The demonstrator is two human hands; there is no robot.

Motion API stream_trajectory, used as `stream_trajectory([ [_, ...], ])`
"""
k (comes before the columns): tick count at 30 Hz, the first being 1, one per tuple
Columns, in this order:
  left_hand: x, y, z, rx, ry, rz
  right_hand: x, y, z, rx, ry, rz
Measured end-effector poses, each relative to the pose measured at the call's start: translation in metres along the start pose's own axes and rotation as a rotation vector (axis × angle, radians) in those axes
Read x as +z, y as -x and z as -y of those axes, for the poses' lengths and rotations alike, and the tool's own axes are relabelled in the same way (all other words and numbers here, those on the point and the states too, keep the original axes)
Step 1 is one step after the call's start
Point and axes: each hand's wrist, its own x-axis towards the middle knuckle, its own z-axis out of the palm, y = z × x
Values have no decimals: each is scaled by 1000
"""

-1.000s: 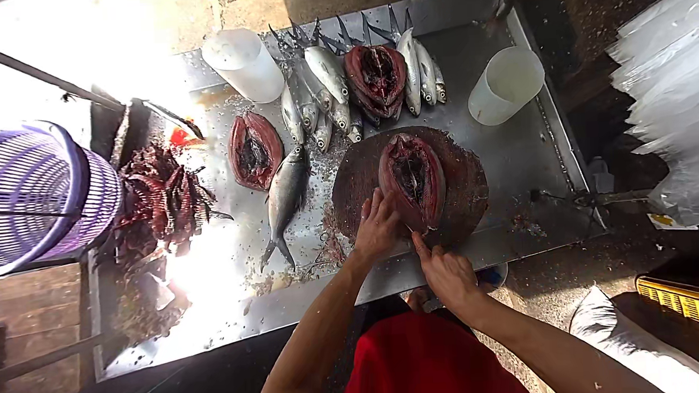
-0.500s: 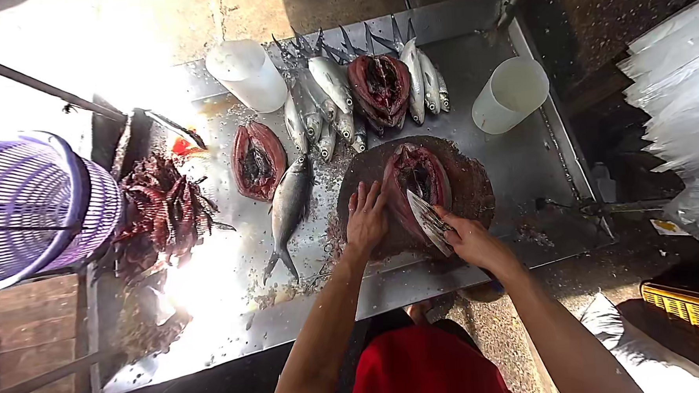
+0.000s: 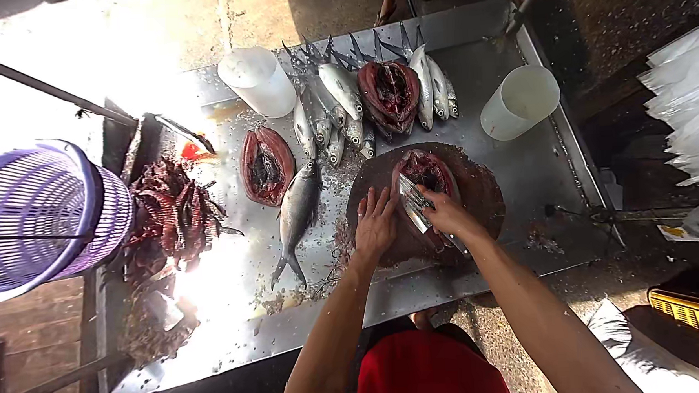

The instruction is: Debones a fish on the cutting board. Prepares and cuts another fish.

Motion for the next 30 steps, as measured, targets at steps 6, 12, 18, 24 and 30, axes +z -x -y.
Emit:
stream_trajectory([
  [6, 3, 0, 1, 5, 22, -6, -16, 12, 0, -85, 304, 113],
  [12, 7, 1, 1, 14, 2, -28, -34, 25, -14, -121, 506, 263],
  [18, 6, 0, 3, 54, -11, -2, -51, 37, -37, -153, 643, 338],
  [24, 5, 1, 4, 80, -7, 2, -52, 67, -72, -157, 720, 361],
  [30, 10, 44, -27, 26, 17, -7, -34, 113, -74, -125, 751, 261],
])
